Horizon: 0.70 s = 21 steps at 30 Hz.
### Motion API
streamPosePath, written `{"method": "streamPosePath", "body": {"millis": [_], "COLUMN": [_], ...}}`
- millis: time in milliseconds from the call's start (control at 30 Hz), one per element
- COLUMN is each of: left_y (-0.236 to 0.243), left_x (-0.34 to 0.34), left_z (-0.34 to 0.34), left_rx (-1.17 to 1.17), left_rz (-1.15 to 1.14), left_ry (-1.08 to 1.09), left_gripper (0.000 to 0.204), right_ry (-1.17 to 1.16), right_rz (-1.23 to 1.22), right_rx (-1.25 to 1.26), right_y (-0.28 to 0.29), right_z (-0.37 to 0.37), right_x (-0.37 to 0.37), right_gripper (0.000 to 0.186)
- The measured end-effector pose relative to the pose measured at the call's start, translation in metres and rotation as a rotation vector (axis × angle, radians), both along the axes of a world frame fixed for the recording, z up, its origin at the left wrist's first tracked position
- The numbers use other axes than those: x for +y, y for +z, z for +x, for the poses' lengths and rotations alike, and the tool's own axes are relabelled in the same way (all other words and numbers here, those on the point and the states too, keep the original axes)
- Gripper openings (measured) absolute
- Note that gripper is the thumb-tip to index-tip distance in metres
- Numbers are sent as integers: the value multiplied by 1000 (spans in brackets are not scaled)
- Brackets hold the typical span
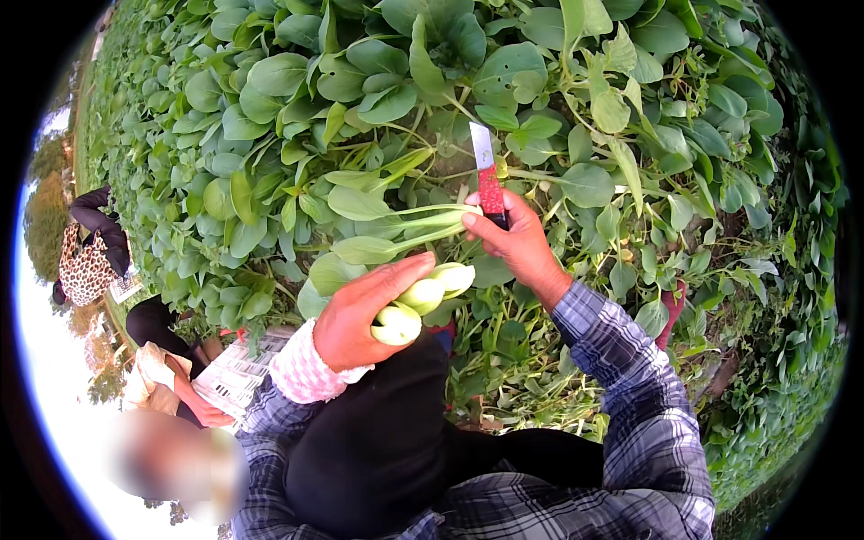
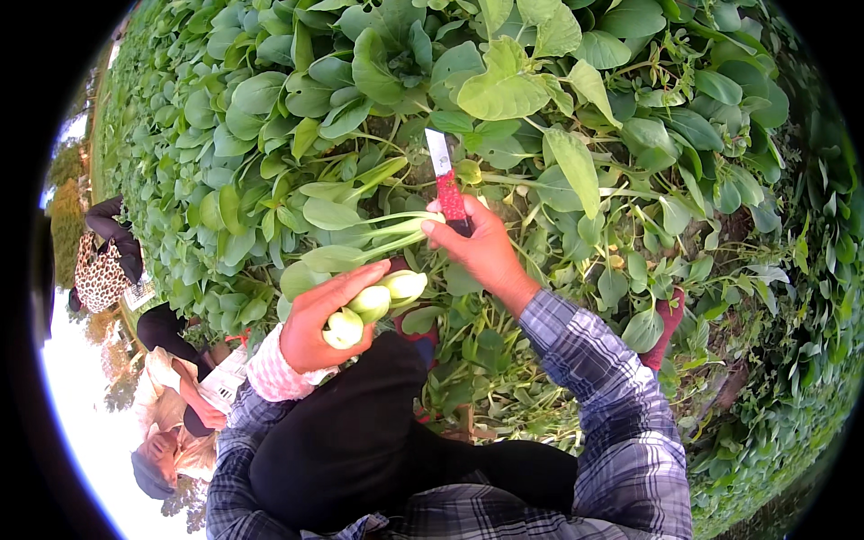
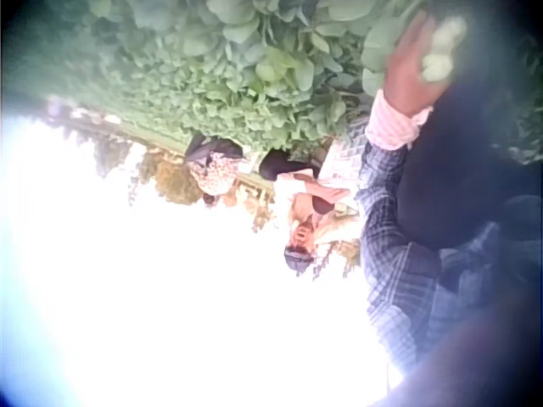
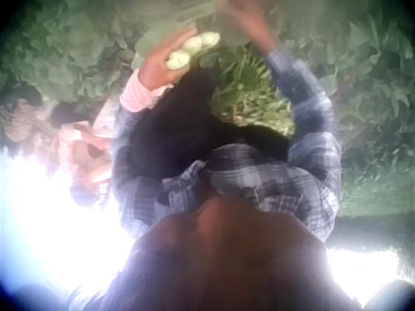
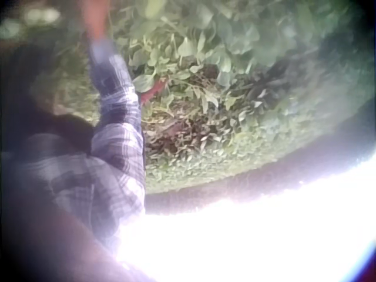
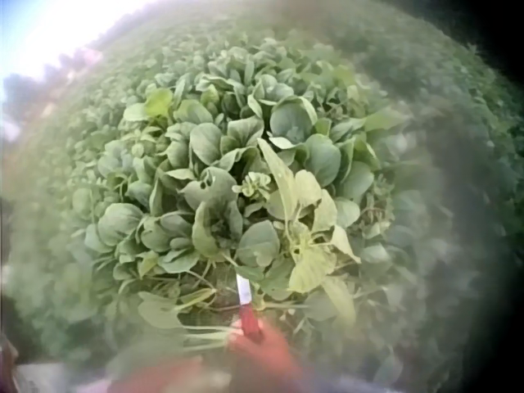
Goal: The person harvests leafy green vegetables in a field using a knife to cut the stems. They gather the cut vegetables into bunches and place them into a white plastic basket.
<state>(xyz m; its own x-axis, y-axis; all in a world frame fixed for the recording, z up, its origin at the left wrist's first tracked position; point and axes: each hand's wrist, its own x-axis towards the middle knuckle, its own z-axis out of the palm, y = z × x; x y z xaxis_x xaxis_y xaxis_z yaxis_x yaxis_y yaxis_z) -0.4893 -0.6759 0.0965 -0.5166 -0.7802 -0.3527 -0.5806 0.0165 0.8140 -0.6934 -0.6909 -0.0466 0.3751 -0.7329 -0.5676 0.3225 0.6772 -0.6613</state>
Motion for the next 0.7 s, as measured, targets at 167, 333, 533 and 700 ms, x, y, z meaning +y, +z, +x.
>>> {"method": "streamPosePath", "body": {"millis": [167, 333, 533, 700], "left_y": [-13, -51, -72, -113], "left_x": [-14, -19, -59, -65], "left_z": [-9, -7, 7, 34], "left_rx": [-418, -420, -573, -669], "left_rz": [-658, -657, -126, -25], "left_ry": [-120, -41, -104, -163], "left_gripper": [58, 61, 67, 64], "right_ry": [19, 140, 367, 395], "right_rz": [48, 69, -354, -477], "right_rx": [-180, -66, 622, 762], "right_y": [32, 26, -32, -49], "right_z": [7, 11, 13, 30], "right_x": [9, 1, -10, -22], "right_gripper": [22, 26, 33, 30]}}
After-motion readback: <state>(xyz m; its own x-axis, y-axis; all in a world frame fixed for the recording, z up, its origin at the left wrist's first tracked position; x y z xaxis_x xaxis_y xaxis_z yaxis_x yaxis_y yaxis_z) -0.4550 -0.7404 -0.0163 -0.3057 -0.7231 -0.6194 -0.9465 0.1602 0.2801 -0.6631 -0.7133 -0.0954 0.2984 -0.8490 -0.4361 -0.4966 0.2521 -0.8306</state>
